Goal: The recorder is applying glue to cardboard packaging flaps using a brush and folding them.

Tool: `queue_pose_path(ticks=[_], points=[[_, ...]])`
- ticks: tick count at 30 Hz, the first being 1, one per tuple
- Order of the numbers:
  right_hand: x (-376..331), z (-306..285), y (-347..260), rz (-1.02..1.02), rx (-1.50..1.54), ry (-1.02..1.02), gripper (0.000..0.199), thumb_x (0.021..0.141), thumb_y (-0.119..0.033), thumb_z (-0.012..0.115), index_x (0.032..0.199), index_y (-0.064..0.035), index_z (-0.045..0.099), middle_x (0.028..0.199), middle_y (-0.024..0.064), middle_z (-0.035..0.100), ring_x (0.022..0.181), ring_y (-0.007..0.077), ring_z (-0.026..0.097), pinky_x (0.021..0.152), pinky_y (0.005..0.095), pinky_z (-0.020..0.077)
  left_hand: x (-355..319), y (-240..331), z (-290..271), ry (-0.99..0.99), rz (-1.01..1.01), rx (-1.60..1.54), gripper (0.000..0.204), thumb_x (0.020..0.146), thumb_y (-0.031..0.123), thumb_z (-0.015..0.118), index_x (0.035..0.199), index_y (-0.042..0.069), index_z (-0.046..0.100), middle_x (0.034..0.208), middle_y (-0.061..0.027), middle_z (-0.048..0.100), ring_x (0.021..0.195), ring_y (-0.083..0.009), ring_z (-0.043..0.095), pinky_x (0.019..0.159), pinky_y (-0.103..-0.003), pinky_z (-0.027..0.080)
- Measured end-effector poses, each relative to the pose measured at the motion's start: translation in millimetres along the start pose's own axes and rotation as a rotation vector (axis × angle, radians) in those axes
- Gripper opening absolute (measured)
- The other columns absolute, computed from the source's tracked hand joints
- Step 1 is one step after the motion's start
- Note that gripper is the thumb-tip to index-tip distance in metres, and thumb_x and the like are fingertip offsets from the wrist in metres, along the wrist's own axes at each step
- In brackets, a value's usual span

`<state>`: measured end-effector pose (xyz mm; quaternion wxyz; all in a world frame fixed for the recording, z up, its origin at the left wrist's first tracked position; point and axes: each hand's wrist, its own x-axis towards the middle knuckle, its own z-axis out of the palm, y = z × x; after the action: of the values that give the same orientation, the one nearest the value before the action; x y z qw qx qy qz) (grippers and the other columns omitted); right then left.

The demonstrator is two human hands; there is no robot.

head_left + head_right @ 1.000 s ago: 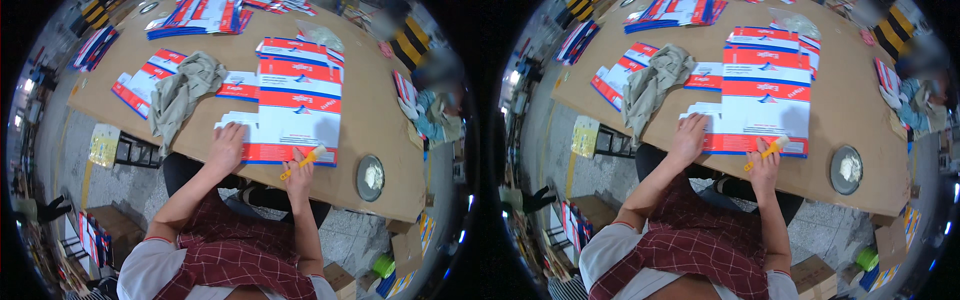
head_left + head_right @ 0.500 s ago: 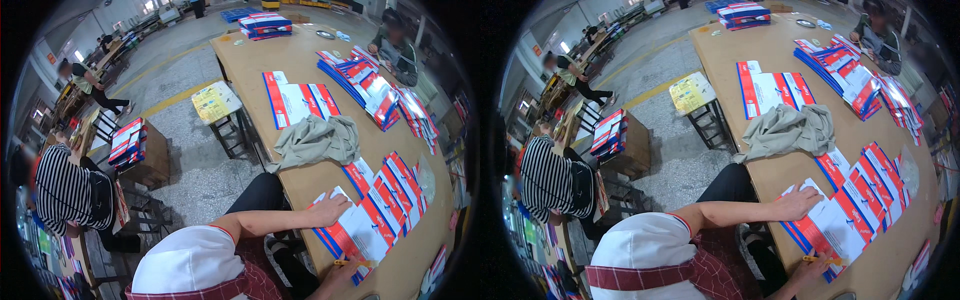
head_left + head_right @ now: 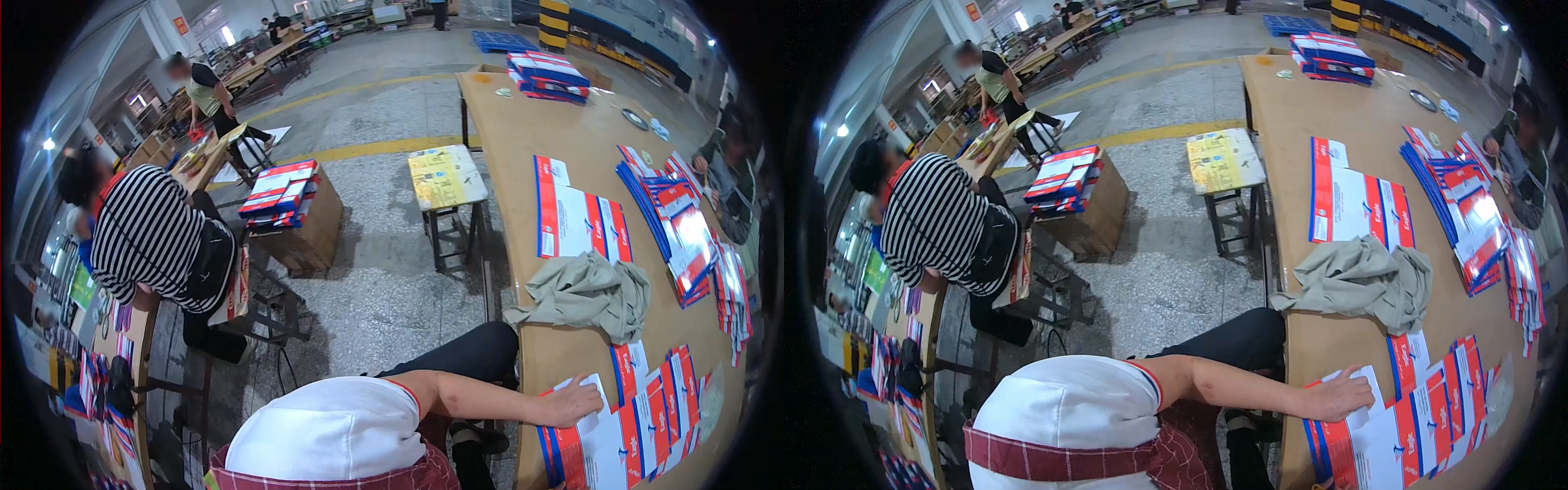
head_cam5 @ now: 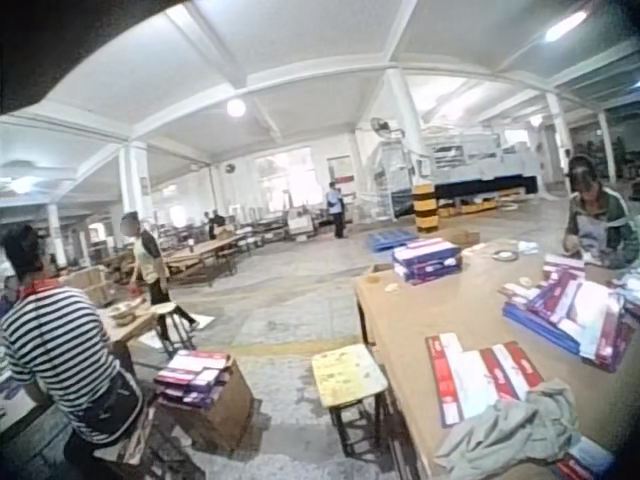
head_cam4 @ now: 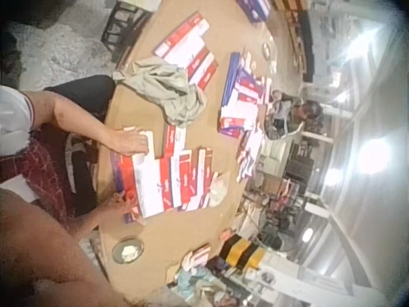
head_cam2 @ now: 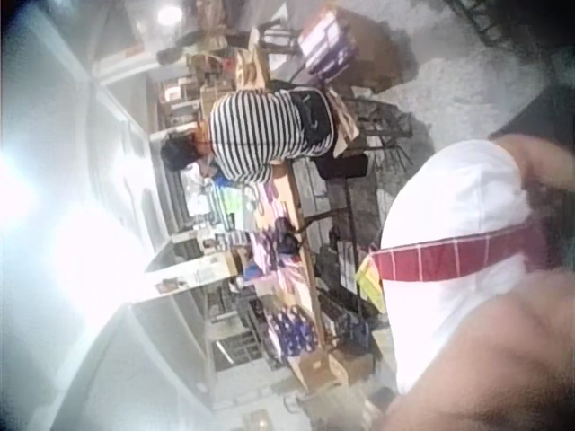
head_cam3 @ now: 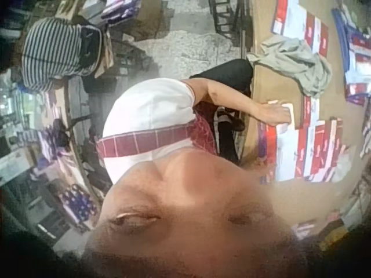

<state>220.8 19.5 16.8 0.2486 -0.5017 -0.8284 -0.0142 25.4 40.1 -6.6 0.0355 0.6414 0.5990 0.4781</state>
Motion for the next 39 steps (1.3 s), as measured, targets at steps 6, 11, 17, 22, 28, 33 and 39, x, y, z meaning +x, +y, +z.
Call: queue_pose_path(ticks=[6, 11, 17, 22, 28, 33, 39], points=[[-32.0, -0.3, 35.5, -0.031, 0.066, 0.082, 0.046, 0.084, -0.040, 0.050, 0.093, 0.0050, 0.052, 0.086, 0.0207, 0.056, 0.077, 0.0338, 0.056, 0.067, 0.0415, 0.0465, -2.5, -2.2, 1.6, -0.015, 0.018, 0.094, 0.013, 0.072, 0.003, 0.054, 0.083, 0.010, 0.053, 0.080, -0.0051, 0.045, 0.088, -0.0216, 0.047, 0.094, -0.048, 0.025], [-62.8, -13.1, 67.5, -0.029, 0.081, 0.175, 0.048, 0.088, -0.041, 0.043, 0.103, 0.0045, 0.048, 0.095, 0.0207, 0.054, 0.084, 0.0333, 0.055, 0.072, 0.0419, 0.0462, -1.5, -2.1, 1.9, -0.037, 0.029, 0.198, 0.016, 0.068, 0.003, 0.057, 0.083, 0.008, 0.052, 0.081, -0.0052, 0.046, 0.090, -0.0210, 0.047, 0.094, -0.049, 0.025], [-78.1, -29.7, 83.1, -0.049, 0.116, 0.286, 0.051, 0.092, -0.041, 0.035, 0.114, 0.0039, 0.043, 0.106, 0.0207, 0.052, 0.093, 0.0328, 0.054, 0.079, 0.0425, 0.0459, -6.2, -6.9, 3.7, 0.013, 0.027, 0.268, 0.020, 0.066, 0.005, 0.058, 0.085, 0.008, 0.051, 0.083, -0.0056, 0.046, 0.092, -0.0212, 0.047, 0.092, -0.049, 0.028], [-76.4, -67.0, 23.2, -0.037, 0.170, 0.362, 0.046, 0.092, -0.041, 0.037, 0.108, 0.0020, 0.045, 0.101, 0.0198, 0.053, 0.087, 0.0320, 0.055, 0.074, 0.0414, 0.0472, -3.1, -3.0, 10.4, -0.004, 0.062, 0.272, 0.023, 0.066, 0.004, 0.059, 0.087, 0.008, 0.051, 0.085, -0.0053, 0.046, 0.094, -0.0209, 0.047, 0.093, -0.050, 0.027], [-75.4, -81.5, -9.0, -0.077, 0.233, 0.370, 0.042, 0.092, -0.040, 0.040, 0.100, 0.0004, 0.047, 0.094, 0.0188, 0.054, 0.078, 0.0312, 0.056, 0.066, 0.0409, 0.0483, -5.6, -5.9, 9.8, -0.017, 0.059, 0.303, 0.027, 0.065, 0.006, 0.061, 0.089, 0.008, 0.050, 0.089, -0.0052, 0.047, 0.097, -0.0205, 0.047, 0.098, -0.052, 0.023], [-76.2, -70.8, 2.0, -0.085, 0.155, 0.371, 0.042, 0.092, -0.039, 0.038, 0.101, 0.0018, 0.044, 0.091, 0.0173, 0.056, 0.076, 0.0292, 0.057, 0.062, 0.0390, 0.0486, -4.3, -3.9, 6.2, -0.023, 0.059, 0.311, 0.029, 0.064, 0.008, 0.063, 0.089, 0.007, 0.050, 0.088, -0.0052, 0.047, 0.097, -0.0205, 0.047, 0.099, -0.053, 0.022], [-66.8, -66.2, -0.8, -0.263, 0.261, 0.483, 0.041, 0.093, -0.035, 0.038, 0.104, 0.0041, 0.045, 0.094, 0.0182, 0.057, 0.079, 0.0300, 0.059, 0.062, 0.0393, 0.0499, -3.4, -2.9, 8.7, -0.030, 0.050, 0.301, 0.026, 0.065, 0.006, 0.061, 0.089, 0.007, 0.050, 0.086, -0.0055, 0.047, 0.096, -0.0210, 0.047, 0.097, -0.052, 0.024]])
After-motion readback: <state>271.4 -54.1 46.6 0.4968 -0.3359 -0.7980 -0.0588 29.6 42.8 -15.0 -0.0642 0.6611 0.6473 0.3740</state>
